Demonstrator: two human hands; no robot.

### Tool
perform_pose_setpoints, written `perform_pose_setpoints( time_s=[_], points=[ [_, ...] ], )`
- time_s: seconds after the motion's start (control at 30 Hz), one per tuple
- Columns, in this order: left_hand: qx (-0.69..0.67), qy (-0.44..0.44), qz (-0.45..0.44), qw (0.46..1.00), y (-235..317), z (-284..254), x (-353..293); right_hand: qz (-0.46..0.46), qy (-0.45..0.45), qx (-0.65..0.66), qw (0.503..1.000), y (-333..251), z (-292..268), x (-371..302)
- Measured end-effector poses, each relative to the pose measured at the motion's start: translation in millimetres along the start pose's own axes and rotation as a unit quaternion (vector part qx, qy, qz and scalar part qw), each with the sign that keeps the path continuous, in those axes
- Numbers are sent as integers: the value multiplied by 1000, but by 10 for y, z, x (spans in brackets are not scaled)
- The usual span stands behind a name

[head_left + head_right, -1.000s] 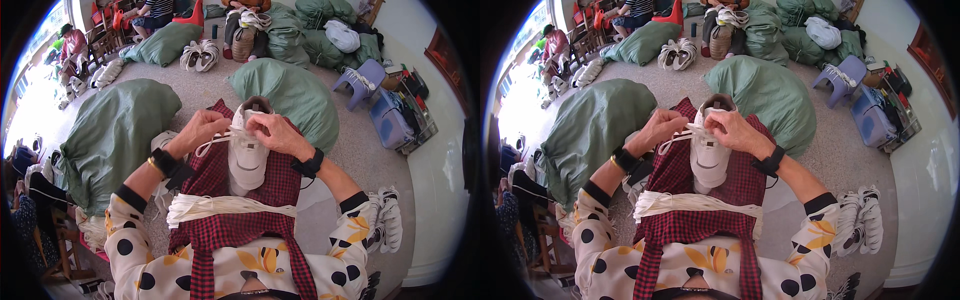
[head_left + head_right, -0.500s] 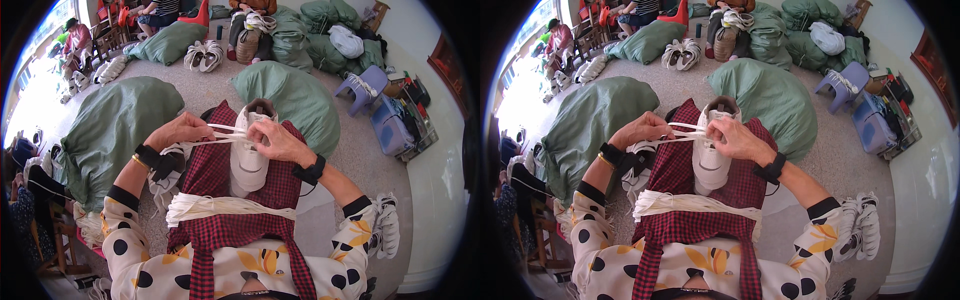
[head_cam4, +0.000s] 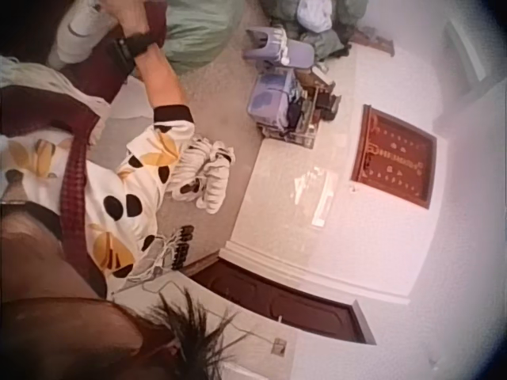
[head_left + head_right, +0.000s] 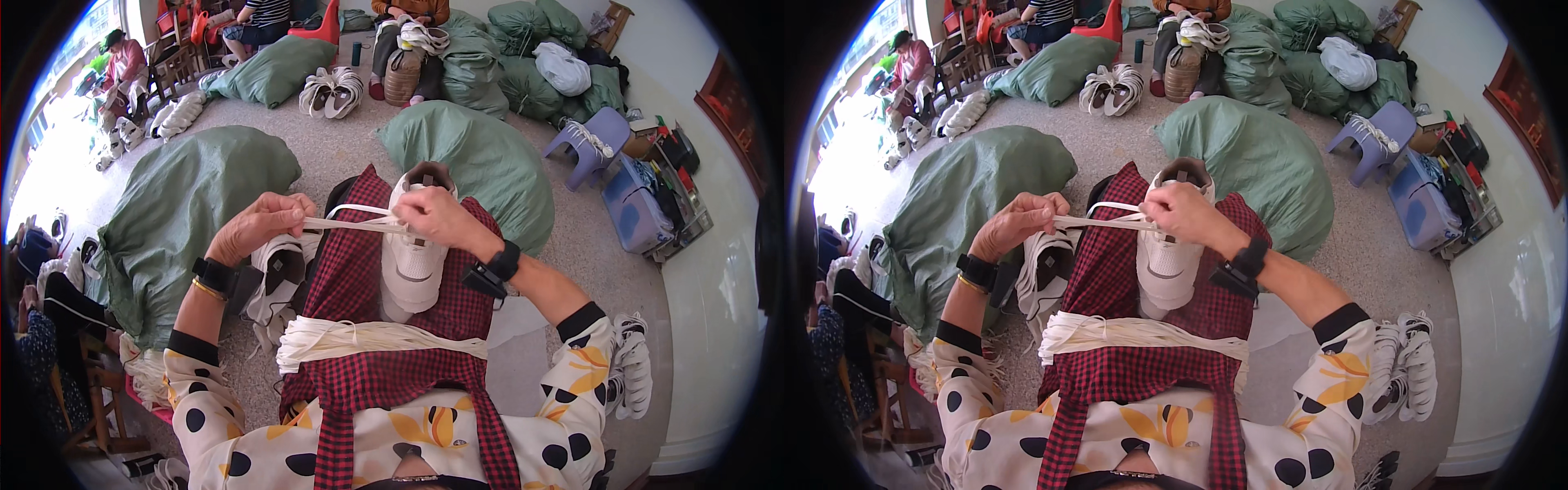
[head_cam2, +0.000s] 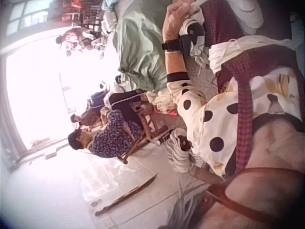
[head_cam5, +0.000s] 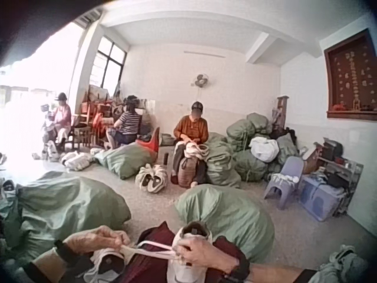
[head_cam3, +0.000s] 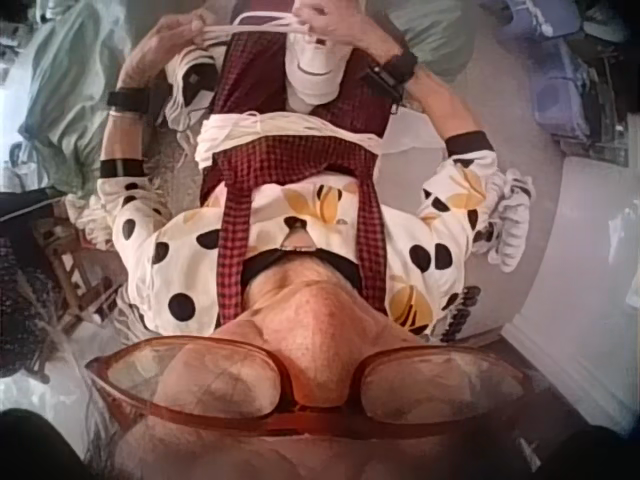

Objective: Threading shoelaces through the eyelets of white sneakers.

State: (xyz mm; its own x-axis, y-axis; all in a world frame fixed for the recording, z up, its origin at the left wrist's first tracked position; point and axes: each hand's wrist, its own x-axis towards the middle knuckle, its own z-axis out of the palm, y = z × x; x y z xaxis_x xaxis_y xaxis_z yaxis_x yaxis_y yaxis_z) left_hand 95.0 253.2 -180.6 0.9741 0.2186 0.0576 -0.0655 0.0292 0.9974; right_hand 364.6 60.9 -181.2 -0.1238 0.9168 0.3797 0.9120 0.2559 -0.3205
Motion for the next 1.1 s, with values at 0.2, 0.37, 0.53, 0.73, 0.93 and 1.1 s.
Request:
perform_pose_setpoints(
  time_s=[0.2,0.37,0.53,0.73,0.93,1.1],
  points=[
    [67,-57,2,996,-80,235,287,185,188,635,726,78,-582,-533],
    [290,-152,36,944,-162,667,805,197,191,590,760,18,-835,-959],
    [352,-42,38,934,-16,634,705,212,204,635,714,-49,-562,-949],
    [329,161,31,930,223,358,580,99,189,637,741,-38,-333,-423],
    [552,78,97,824,107,573,393,183,119,550,806,-163,15,-623],
    [388,142,158,897,12,914,872,153,66,391,905,-353,162,-687]
  ],
)
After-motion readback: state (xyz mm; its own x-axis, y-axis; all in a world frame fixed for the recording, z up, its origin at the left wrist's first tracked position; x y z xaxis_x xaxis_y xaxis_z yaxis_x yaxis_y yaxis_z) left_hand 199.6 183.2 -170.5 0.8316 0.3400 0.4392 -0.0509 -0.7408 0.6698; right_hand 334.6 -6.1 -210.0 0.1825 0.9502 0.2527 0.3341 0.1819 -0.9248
